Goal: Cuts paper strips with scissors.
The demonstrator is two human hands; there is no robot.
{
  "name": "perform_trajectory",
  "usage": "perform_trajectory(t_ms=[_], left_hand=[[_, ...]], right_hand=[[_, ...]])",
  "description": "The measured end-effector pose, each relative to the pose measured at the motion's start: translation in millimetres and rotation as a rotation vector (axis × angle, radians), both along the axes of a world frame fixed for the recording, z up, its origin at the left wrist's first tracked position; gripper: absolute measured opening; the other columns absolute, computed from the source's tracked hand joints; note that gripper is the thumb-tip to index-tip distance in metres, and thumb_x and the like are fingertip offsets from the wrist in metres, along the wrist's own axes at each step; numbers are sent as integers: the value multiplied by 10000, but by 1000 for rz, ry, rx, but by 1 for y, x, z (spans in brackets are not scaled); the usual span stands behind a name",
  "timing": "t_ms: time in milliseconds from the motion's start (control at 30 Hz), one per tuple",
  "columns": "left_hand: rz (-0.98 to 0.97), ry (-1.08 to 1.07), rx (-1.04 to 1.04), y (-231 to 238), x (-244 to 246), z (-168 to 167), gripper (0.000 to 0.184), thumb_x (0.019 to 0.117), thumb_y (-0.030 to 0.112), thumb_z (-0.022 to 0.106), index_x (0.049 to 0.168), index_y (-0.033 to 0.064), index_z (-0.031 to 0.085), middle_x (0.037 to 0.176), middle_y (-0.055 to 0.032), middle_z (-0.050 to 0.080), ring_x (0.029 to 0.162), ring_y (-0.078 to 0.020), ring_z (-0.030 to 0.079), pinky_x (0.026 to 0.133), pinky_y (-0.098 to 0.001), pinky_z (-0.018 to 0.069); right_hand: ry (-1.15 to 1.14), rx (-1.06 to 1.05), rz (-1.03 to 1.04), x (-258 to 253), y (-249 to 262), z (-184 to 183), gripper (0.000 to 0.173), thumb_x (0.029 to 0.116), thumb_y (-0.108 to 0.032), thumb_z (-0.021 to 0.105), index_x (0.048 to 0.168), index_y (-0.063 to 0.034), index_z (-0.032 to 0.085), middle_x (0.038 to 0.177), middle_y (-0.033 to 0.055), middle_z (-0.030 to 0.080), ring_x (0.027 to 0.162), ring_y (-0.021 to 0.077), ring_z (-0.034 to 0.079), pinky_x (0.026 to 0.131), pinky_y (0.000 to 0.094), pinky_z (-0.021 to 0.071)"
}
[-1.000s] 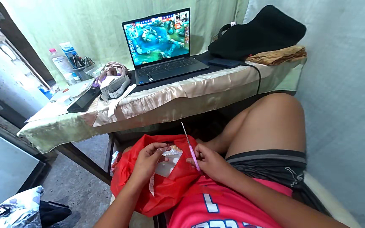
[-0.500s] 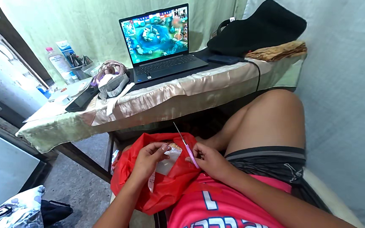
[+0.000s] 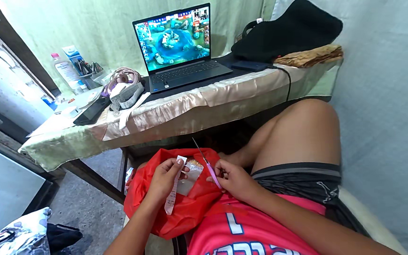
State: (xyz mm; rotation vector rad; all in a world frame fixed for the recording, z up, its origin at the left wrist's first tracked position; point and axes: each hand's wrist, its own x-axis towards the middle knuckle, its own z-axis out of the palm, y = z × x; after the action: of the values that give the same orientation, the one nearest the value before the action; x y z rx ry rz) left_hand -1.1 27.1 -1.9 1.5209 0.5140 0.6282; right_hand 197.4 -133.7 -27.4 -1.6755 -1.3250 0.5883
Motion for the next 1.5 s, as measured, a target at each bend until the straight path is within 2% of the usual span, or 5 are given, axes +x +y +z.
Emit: perform_trajectory(t_ms=[333,633,933,1267,1500], left_hand=[[-95,-83,29,-2,0,-1,269,1087,168,484,1054,-17,676,956,-130,741,805,-209,729,776,-369,626],[-99,-103,61,-1,0,-3,261,1088,161,487,1070,-23,671,933,-128,735,782,-210,723,756,-364,627],[-84,-149,42,0,0,-5,251,1086,140,482,1133,-29,662,959,-142,725,782,-218,710,747,-368,621],[-65,-138,75,0,-1,-5,246,1082,175,486,1076,15,673,817,-66,660,655,-152,630,629,-306,578],[-255,-183,182,-1,-1,-6,299,1073,191,509,1165,-25,693,1369,-154,640,1212,-273,648,1003,-451,559]], right_hand=[[69,203,30,-1,0,-2,190,944,-221,736,992,-103,596,916,-10,733,707,76,696,631,253,606],[124,177,57,-2,-1,-1,271,945,-325,751,976,-102,598,785,-11,642,555,67,605,517,237,556],[87,225,45,0,0,-5,199,946,-242,742,1001,-112,603,945,-13,733,763,74,695,666,248,594],[40,260,105,0,-1,-9,205,934,-279,756,959,-120,629,855,-35,721,660,33,640,587,213,541],[0,287,103,2,-1,-11,200,934,-272,751,957,-115,629,874,-24,719,724,40,654,634,217,548]])
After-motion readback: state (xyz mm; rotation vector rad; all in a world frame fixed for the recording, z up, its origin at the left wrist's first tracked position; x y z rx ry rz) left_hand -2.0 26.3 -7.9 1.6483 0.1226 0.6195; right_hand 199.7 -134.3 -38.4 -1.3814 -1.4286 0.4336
